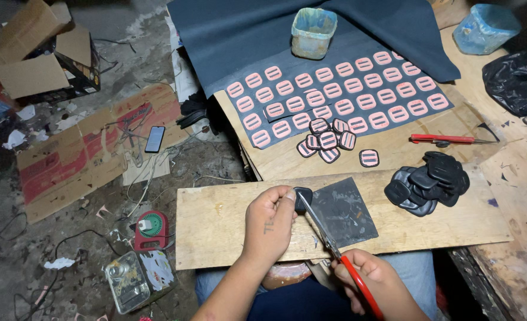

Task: The person uses red-handled scissors to trim small black rubber pieces on a wooden board. Each piece is picked up, trimmed along the edges, and placed into a growing pile. The workspace includes a sheet of pink templates and scattered tools.

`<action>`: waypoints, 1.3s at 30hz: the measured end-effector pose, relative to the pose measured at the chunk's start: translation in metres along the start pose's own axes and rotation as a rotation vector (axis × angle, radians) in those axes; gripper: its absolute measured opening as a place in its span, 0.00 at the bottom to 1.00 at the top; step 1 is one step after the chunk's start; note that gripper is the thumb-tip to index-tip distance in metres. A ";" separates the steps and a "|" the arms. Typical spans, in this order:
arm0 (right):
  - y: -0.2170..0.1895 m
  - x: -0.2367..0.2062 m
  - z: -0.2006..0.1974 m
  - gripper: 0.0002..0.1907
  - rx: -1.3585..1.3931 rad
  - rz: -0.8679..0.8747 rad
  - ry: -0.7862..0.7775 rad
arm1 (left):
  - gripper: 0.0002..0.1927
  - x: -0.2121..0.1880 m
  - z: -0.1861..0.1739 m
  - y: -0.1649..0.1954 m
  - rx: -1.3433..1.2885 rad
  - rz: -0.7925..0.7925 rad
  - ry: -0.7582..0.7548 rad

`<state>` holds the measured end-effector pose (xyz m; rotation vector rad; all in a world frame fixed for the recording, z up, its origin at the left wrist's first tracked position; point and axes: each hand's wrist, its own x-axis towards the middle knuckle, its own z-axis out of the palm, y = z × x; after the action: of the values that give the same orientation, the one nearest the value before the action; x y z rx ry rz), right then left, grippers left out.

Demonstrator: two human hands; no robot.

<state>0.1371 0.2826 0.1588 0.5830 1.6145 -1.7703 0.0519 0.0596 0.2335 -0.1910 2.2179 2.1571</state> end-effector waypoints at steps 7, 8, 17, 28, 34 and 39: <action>0.005 -0.007 -0.007 0.12 -0.123 -0.059 -0.015 | 0.09 0.000 0.005 -0.015 -0.206 -0.086 -0.008; 0.008 -0.004 -0.009 0.12 -0.092 -0.059 -0.042 | 0.08 0.003 0.005 -0.021 -0.258 -0.068 -0.016; 0.052 0.040 -0.008 0.20 0.006 -0.047 -0.238 | 0.11 0.011 -0.003 -0.081 -0.528 -0.157 -0.067; 0.055 0.053 -0.009 0.21 0.039 -0.134 -0.365 | 0.09 0.018 -0.010 -0.094 -0.555 -0.292 -0.090; 0.051 0.046 -0.006 0.27 0.031 -0.240 -0.431 | 0.09 0.015 -0.007 -0.099 -0.615 -0.187 -0.014; 0.048 0.037 -0.004 0.33 0.092 -0.284 -0.425 | 0.08 0.012 -0.004 -0.099 -0.529 -0.050 -0.058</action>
<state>0.1464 0.2794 0.0983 0.0051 1.3707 -2.0155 0.0513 0.0529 0.1338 -0.1925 1.5483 2.6303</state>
